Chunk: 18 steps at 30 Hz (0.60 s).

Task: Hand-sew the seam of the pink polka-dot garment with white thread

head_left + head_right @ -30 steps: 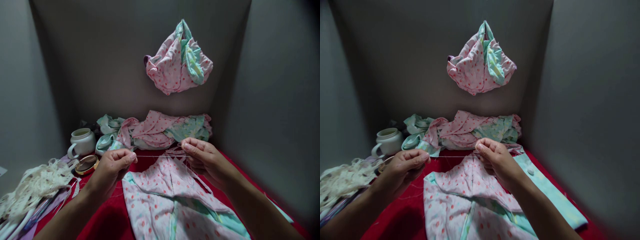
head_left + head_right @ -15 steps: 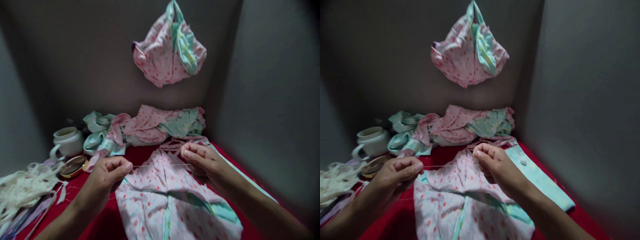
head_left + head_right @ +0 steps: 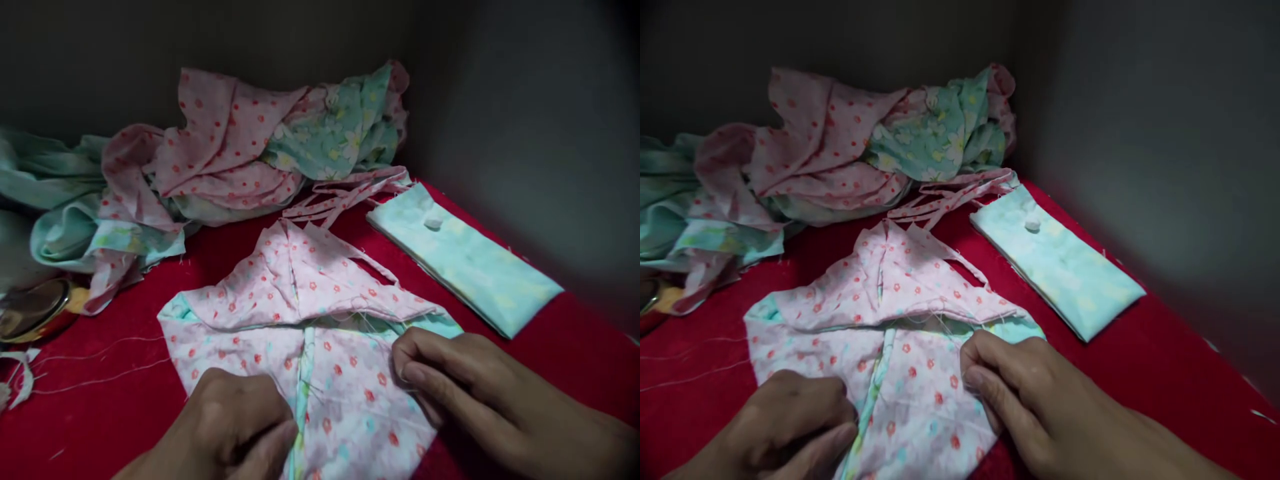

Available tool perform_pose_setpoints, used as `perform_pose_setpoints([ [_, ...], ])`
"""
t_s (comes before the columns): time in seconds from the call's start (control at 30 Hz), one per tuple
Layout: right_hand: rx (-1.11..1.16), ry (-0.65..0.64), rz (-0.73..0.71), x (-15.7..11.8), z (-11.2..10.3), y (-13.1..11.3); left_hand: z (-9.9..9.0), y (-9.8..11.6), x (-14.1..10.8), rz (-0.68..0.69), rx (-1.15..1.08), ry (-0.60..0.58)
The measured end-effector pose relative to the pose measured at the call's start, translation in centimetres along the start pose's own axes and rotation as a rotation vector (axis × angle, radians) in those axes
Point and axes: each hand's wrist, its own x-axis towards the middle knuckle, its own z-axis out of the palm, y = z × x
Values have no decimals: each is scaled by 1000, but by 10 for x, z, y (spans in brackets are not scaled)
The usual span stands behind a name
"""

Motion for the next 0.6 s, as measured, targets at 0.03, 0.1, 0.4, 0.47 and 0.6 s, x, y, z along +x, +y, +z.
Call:
perform_pose_setpoints([
  [0.03, -21, -10, 2, 0, -1, -1, -2, 2, 1, 3, 2, -28],
  [0.1, -57, -26, 16, 1, -3, -3, -6, 6, 1, 17, 52, -92],
  [0.4, -72, -65, 41, 2, -5, -3, -16, 6, 4, 130, 110, -191],
  [0.47, -59, -79, 49, 1, -6, -3, -16, 5, 4, 126, 84, -203],
  [0.6, -57, -87, 54, 0, -9, -3, -14, 0, 5, 215, -5, -219],
])
